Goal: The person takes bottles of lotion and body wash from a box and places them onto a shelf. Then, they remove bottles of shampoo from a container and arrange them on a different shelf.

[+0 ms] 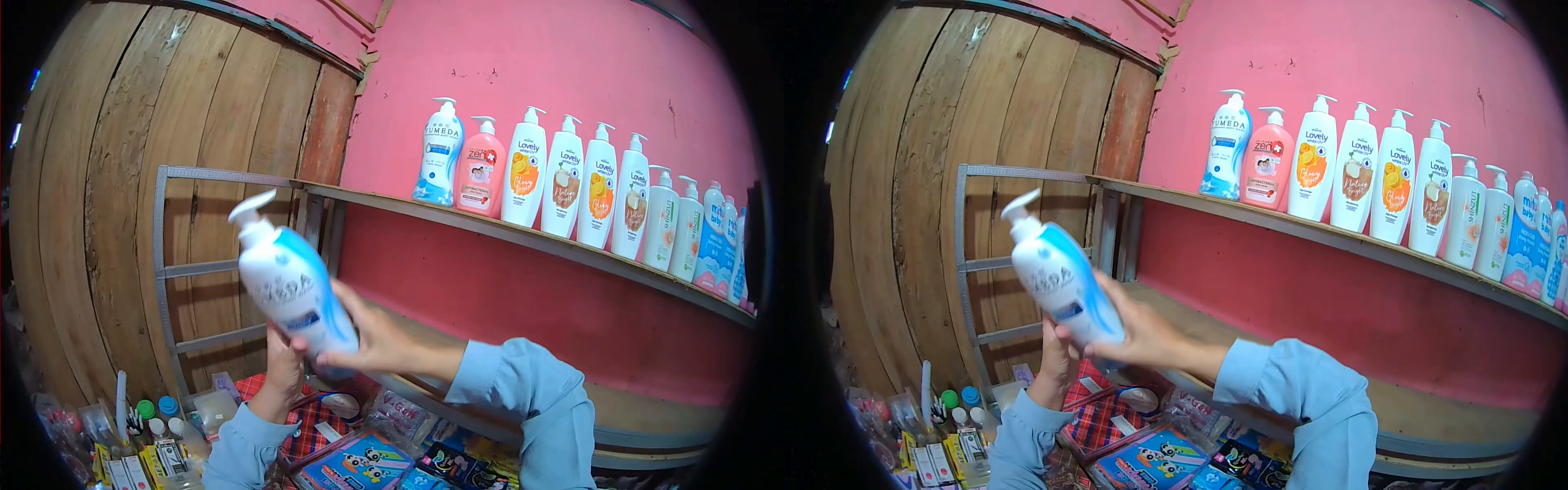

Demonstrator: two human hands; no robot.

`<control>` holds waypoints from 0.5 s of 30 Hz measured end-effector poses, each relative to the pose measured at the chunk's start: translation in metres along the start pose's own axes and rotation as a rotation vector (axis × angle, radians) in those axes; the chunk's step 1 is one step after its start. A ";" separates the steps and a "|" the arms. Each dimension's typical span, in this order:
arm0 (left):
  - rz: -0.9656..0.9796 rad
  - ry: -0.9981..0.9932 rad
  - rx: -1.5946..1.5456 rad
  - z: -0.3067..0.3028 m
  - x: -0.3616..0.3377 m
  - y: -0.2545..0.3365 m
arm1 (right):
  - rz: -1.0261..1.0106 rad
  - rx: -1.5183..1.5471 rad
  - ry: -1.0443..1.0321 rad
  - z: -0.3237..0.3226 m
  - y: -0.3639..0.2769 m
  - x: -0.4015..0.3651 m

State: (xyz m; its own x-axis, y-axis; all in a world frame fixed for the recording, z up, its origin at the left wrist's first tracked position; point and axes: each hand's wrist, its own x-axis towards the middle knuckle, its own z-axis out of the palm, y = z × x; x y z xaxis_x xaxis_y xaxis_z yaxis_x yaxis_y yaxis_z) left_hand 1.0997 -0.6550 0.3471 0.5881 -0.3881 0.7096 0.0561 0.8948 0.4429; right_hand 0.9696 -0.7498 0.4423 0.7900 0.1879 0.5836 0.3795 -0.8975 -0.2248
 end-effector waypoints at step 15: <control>-0.067 -0.051 0.114 -0.053 -0.093 -0.019 | 0.137 -0.614 0.792 -0.143 0.135 0.169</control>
State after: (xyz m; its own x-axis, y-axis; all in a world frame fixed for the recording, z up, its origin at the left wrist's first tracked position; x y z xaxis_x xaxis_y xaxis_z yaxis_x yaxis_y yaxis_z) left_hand 1.0865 -0.6243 0.2440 0.5441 -0.4592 0.7022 -0.0001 0.8369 0.5474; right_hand 1.0851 -0.8965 0.6223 0.1768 -0.0507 0.9829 -0.1798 -0.9835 -0.0184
